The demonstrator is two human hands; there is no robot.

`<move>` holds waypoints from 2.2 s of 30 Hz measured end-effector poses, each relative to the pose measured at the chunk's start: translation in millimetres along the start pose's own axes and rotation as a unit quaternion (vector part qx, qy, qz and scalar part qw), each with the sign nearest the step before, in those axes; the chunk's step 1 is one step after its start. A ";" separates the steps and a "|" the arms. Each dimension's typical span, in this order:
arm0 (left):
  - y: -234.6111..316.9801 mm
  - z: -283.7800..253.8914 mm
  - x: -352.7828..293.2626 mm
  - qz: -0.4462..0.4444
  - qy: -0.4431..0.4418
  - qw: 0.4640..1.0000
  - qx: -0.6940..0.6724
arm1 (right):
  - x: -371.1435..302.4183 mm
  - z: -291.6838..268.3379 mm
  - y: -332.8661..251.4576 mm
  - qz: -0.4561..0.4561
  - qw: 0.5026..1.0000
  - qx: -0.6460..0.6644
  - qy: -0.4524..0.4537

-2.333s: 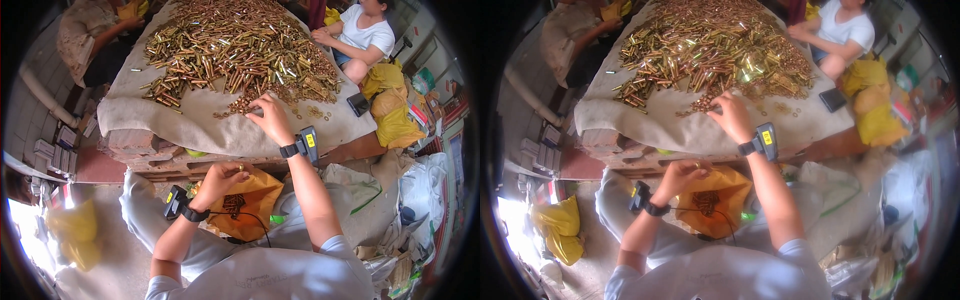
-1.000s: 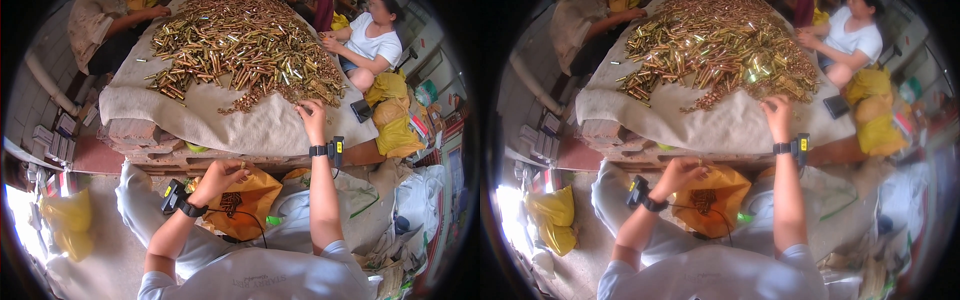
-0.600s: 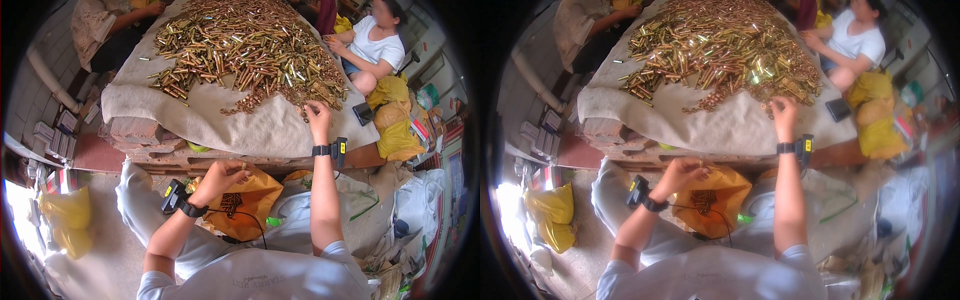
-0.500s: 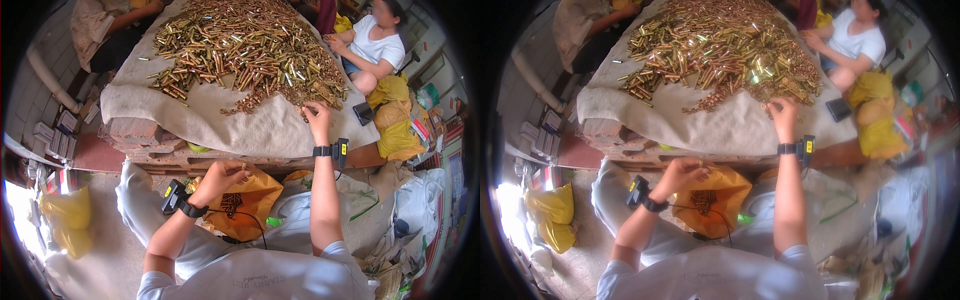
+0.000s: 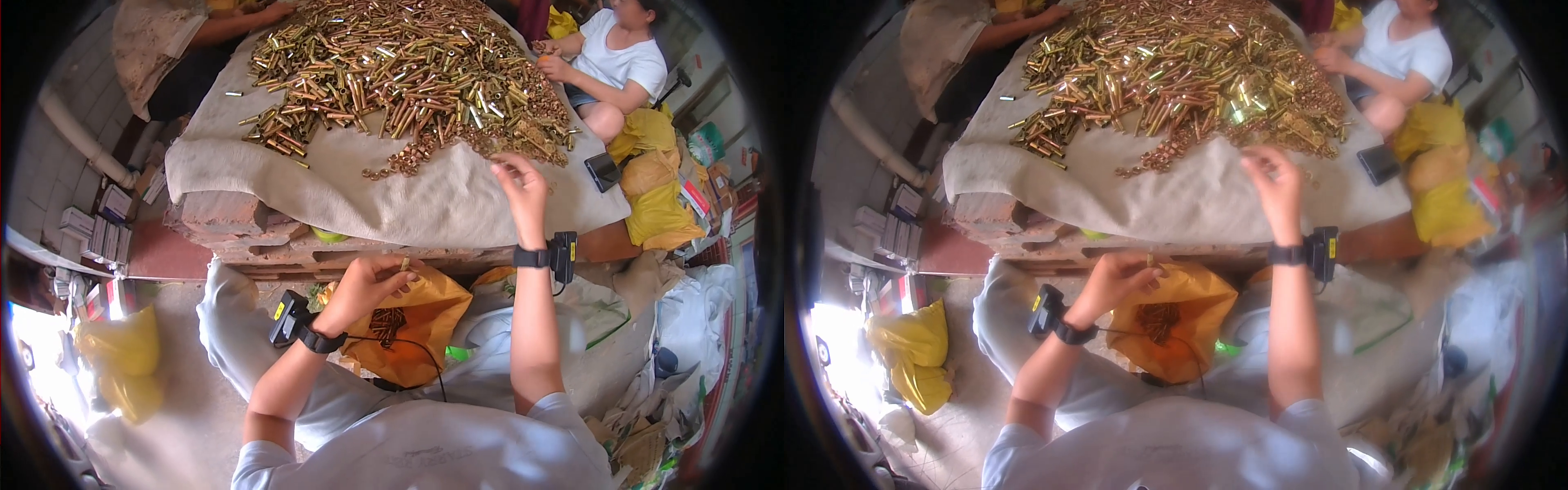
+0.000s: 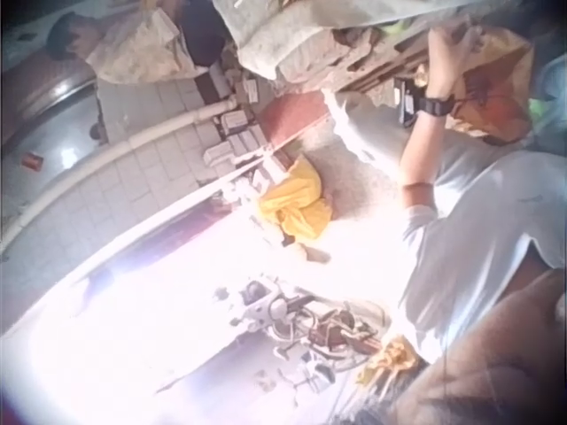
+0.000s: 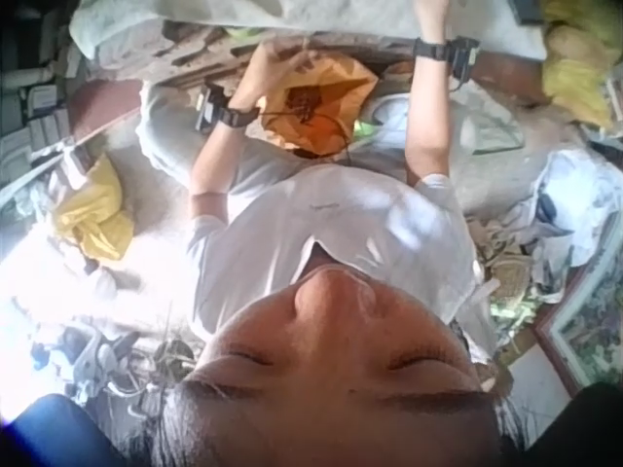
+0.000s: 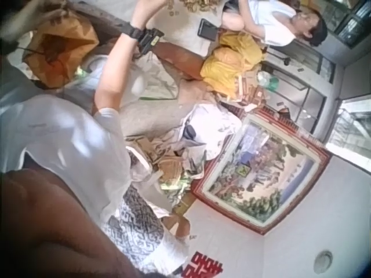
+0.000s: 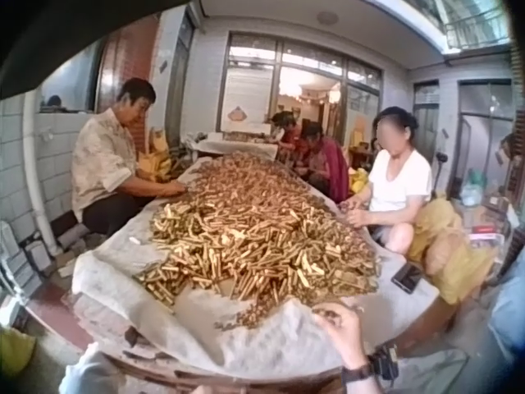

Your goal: Sorting and assembling empty brass casings and metal rings on a table.

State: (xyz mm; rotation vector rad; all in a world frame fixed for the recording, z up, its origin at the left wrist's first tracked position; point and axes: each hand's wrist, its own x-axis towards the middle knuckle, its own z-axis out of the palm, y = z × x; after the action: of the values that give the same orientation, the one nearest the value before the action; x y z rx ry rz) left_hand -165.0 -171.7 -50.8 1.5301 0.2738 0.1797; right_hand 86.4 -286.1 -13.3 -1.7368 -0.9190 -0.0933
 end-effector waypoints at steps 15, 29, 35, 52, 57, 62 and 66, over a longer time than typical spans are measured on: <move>-7.2 3.2 -2.3 0.066 0.060 0.993 0.076 | -86.1 32.8 -73.5 0.002 0.948 0.138 -0.288; 2.6 4.8 -4.5 0.103 0.096 0.976 0.168 | -90.3 34.8 -73.0 -0.016 0.955 0.127 -0.268; -8.1 3.5 -3.4 0.120 0.096 0.980 0.126 | -94.0 38.7 -73.3 -0.015 0.960 0.121 -0.254; -0.9 6.2 -6.3 0.072 0.086 0.994 0.011 | -105.7 55.1 -60.8 -0.030 0.950 0.233 -0.204; -1.5 5.9 -6.0 0.076 0.104 0.991 0.021 | -107.7 61.0 -73.2 0.018 0.935 0.287 -0.207; 2.7 5.3 -5.2 0.065 0.103 0.993 -0.011 | -105.7 59.1 -70.4 0.007 0.952 0.262 -0.158; 7.8 4.2 -5.0 0.060 0.104 0.993 0.022 | -109.7 57.7 -58.2 0.011 0.936 0.297 -0.189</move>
State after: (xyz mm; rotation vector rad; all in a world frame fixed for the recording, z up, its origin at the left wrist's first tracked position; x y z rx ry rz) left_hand -168.2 -176.9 -42.7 1.5739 0.3519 0.4318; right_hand -47.1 -290.4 -43.5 -1.2102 -1.0672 0.5062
